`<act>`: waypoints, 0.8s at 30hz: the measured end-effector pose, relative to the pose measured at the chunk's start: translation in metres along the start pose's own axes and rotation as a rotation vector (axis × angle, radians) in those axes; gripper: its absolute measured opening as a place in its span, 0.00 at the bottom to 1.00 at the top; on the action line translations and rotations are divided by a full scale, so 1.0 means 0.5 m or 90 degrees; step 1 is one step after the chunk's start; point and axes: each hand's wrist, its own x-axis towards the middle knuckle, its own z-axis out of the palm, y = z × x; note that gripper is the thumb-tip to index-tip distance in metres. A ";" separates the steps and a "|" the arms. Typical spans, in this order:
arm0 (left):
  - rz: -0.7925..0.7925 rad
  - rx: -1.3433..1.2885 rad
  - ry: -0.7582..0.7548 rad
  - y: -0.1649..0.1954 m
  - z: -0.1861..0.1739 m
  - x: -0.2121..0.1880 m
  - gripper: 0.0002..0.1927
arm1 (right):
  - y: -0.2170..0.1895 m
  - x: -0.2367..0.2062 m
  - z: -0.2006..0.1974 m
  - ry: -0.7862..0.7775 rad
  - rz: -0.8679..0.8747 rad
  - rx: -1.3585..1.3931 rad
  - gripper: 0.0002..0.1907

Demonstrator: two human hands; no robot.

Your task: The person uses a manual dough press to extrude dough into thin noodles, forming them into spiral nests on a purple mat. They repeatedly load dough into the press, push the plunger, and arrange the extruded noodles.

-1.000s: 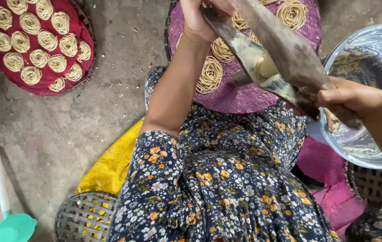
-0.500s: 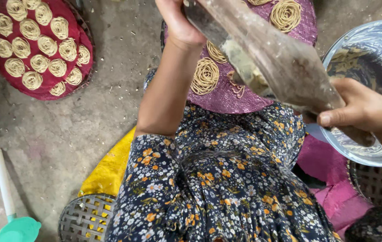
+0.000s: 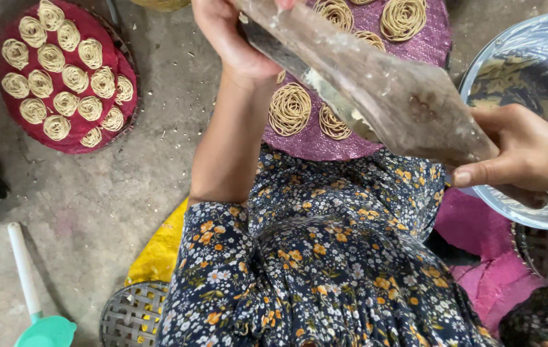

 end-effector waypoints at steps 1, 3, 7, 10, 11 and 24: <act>-0.009 -0.001 -0.021 0.006 0.021 -0.001 0.11 | -0.001 0.001 0.007 -0.007 0.008 0.004 0.45; -0.026 -0.006 -0.032 0.002 0.062 -0.011 0.11 | 0.002 -0.004 0.015 -0.024 0.001 0.017 0.46; -0.047 -0.038 0.021 -0.037 0.109 -0.023 0.08 | 0.011 -0.036 0.023 -0.014 -0.014 0.043 0.48; -0.136 -0.123 0.000 -0.056 0.094 -0.021 0.12 | 0.019 -0.058 0.022 0.000 -0.007 -0.020 0.48; -0.163 -0.083 -0.016 -0.065 0.082 -0.022 0.19 | 0.022 -0.060 0.023 -0.003 -0.006 -0.043 0.47; -0.632 0.762 -0.080 -0.244 -0.087 -0.162 0.26 | 0.058 -0.040 0.038 0.111 0.031 0.088 0.42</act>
